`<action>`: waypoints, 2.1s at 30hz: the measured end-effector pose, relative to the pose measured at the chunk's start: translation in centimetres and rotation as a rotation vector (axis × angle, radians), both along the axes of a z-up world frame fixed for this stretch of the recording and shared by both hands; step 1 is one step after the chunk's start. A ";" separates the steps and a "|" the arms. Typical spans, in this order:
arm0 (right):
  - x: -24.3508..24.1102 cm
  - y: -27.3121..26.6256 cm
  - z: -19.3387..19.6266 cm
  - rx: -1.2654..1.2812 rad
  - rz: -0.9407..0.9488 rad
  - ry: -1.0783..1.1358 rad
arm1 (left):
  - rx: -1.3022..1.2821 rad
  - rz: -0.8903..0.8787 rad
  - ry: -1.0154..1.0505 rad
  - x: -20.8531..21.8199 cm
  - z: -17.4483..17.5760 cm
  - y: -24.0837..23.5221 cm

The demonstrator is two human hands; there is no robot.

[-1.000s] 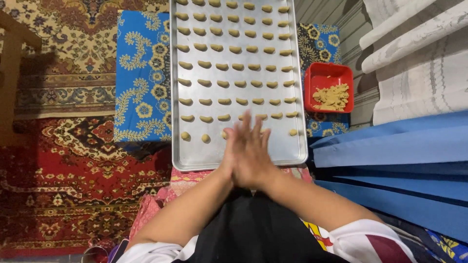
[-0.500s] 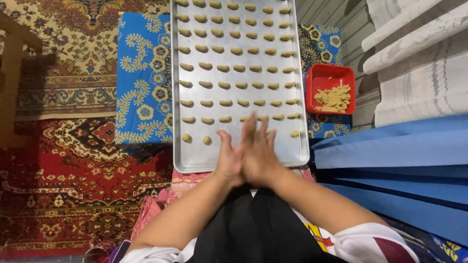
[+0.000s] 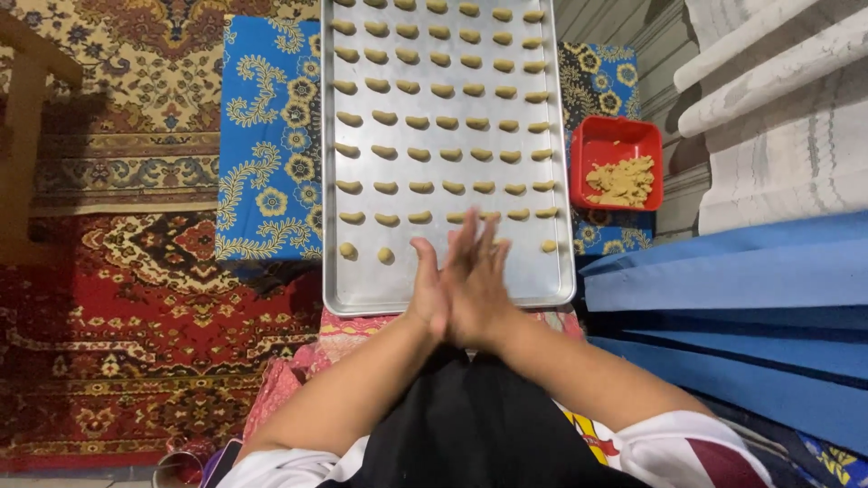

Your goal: Shaping small pieces of dough into crescents and arranging them on a baking tray

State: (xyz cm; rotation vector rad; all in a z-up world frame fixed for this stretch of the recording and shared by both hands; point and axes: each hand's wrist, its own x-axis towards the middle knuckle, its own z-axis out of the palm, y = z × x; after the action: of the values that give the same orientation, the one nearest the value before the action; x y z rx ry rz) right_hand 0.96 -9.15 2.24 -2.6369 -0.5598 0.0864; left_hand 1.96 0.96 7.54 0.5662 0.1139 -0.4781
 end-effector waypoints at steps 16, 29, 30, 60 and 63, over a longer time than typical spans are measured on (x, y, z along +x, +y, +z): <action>2.1 0.1 2.8 0.074 -0.060 0.181 | -0.046 0.039 0.226 -1.0 0.1 -0.8; 3.3 -1.8 2.2 0.503 0.024 0.440 | -0.320 0.014 0.664 0.1 2.0 1.2; 3.2 -2.7 1.8 0.504 0.022 0.445 | -0.320 0.014 0.669 -0.4 -1.0 1.2; -1.6 -4.7 1.0 0.629 0.136 0.068 | -0.011 -0.080 0.510 -0.5 -8.0 -0.7; -1.7 -4.9 0.5 0.632 0.097 0.082 | -0.072 -0.064 0.588 -0.5 -7.3 -0.7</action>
State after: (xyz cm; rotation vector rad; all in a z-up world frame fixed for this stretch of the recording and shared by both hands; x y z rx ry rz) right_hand -0.76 -14.10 2.69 -1.9854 -0.5732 0.0374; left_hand 1.51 0.24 0.22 0.3451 0.6384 -0.6985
